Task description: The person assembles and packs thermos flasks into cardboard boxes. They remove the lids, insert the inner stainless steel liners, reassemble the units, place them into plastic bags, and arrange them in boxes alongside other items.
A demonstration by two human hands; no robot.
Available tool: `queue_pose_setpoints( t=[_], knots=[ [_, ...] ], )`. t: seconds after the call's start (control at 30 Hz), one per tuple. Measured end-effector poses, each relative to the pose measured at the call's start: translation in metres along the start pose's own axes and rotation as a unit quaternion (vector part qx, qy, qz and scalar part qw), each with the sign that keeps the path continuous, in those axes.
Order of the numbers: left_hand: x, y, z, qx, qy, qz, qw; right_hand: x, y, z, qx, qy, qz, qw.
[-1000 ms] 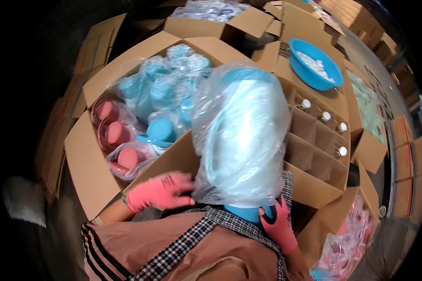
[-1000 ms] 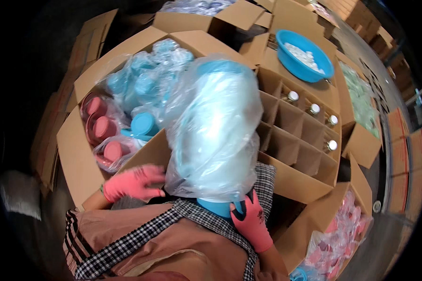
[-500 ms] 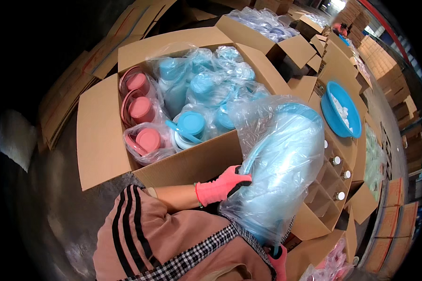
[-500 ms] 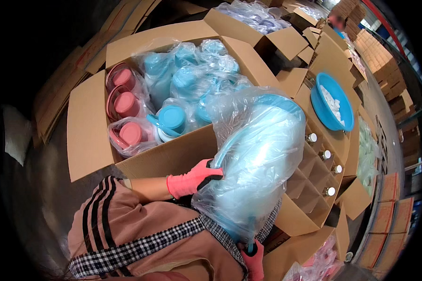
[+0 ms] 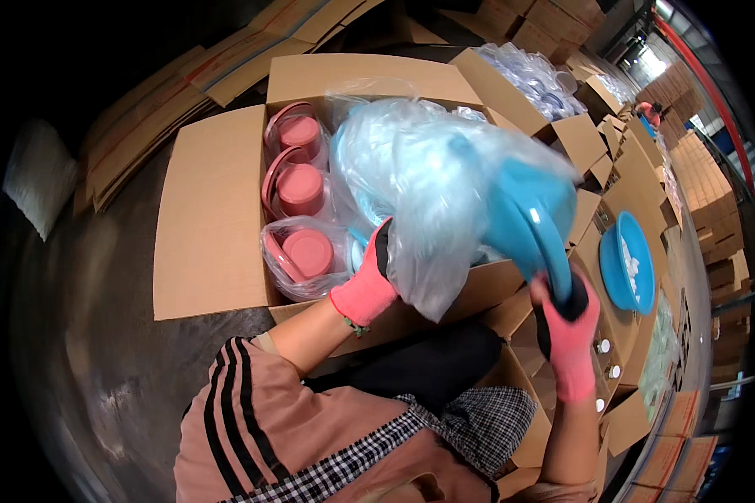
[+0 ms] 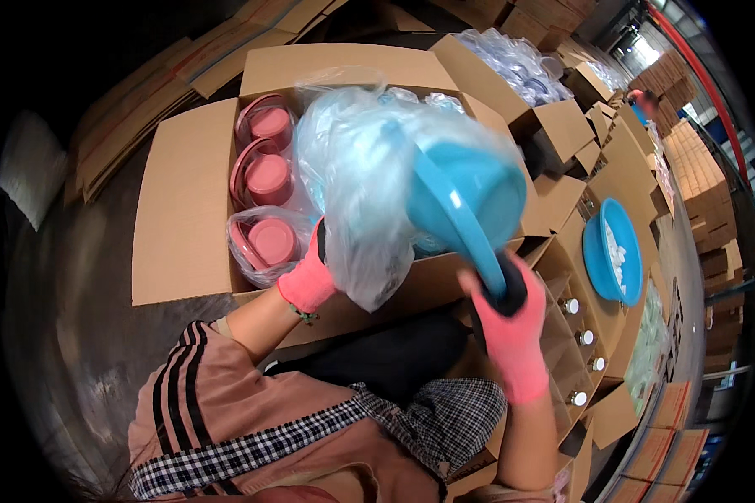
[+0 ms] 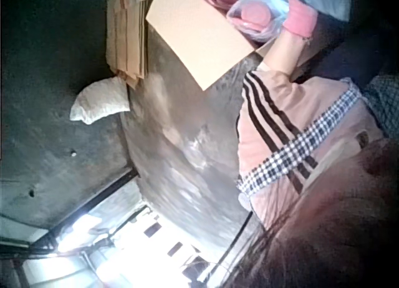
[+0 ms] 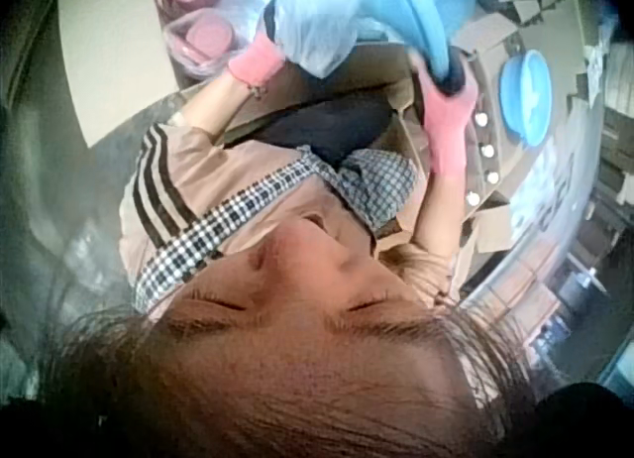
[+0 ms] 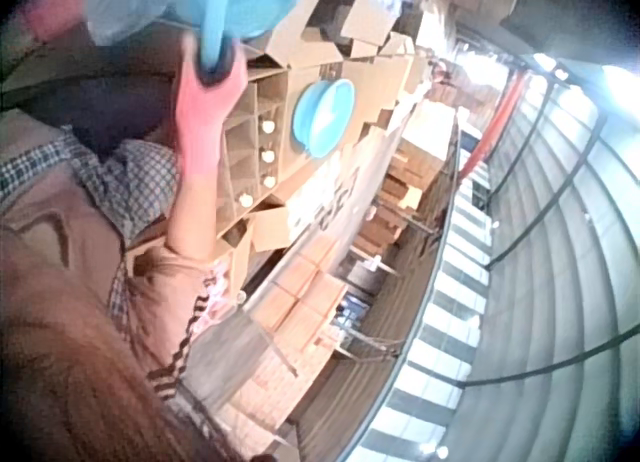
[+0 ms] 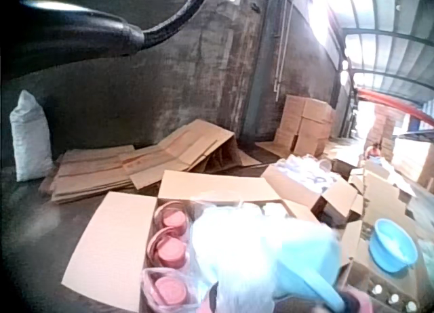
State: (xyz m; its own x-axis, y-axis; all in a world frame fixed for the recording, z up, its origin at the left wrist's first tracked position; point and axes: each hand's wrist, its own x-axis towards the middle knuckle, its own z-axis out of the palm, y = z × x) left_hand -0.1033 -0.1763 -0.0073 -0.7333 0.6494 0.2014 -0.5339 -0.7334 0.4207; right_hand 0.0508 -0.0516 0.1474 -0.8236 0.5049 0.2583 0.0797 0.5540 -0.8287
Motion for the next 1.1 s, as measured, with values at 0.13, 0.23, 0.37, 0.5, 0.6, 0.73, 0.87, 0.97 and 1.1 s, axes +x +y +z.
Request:
queue_pose_setpoints(
  t=[0.13,0.23,0.37,0.5,0.6,0.73,0.87,0.97,1.1],
  knots=[
    [0.017,0.025,-0.025,0.103,-0.073,0.001,0.992,0.072,-0.027,0.048,0.043,-0.08,-0.015,0.996],
    [0.021,0.035,-0.042,0.222,-0.015,-0.005,0.975,0.105,-0.019,0.088,0.125,-0.107,0.052,0.985],
    [0.019,0.051,-0.055,-0.199,0.285,-0.214,0.913,0.136,-0.002,0.135,0.199,-0.186,0.091,0.958],
    [0.006,0.038,-0.066,0.11,0.334,-0.069,0.933,0.155,0.072,0.185,0.059,-0.175,0.048,0.982],
    [-0.002,0.038,-0.069,0.256,0.28,-0.038,0.924,0.147,0.092,0.201,0.064,-0.187,0.091,0.976],
    [-0.001,0.036,-0.067,0.311,0.229,-0.034,0.922,0.116,0.112,0.206,0.101,-0.178,0.139,0.969],
    [0.002,0.047,-0.059,0.402,0.185,-0.007,0.897,0.071,0.132,0.204,0.126,-0.231,0.115,0.958],
    [0.019,0.073,-0.052,0.442,0.21,0.04,0.871,0.029,0.108,0.159,0.098,-0.208,0.066,0.971],
    [0.091,0.11,-0.055,0.636,0.184,0.123,0.739,-0.016,0.099,0.066,-0.121,-0.175,-0.02,0.977]
  ],
)
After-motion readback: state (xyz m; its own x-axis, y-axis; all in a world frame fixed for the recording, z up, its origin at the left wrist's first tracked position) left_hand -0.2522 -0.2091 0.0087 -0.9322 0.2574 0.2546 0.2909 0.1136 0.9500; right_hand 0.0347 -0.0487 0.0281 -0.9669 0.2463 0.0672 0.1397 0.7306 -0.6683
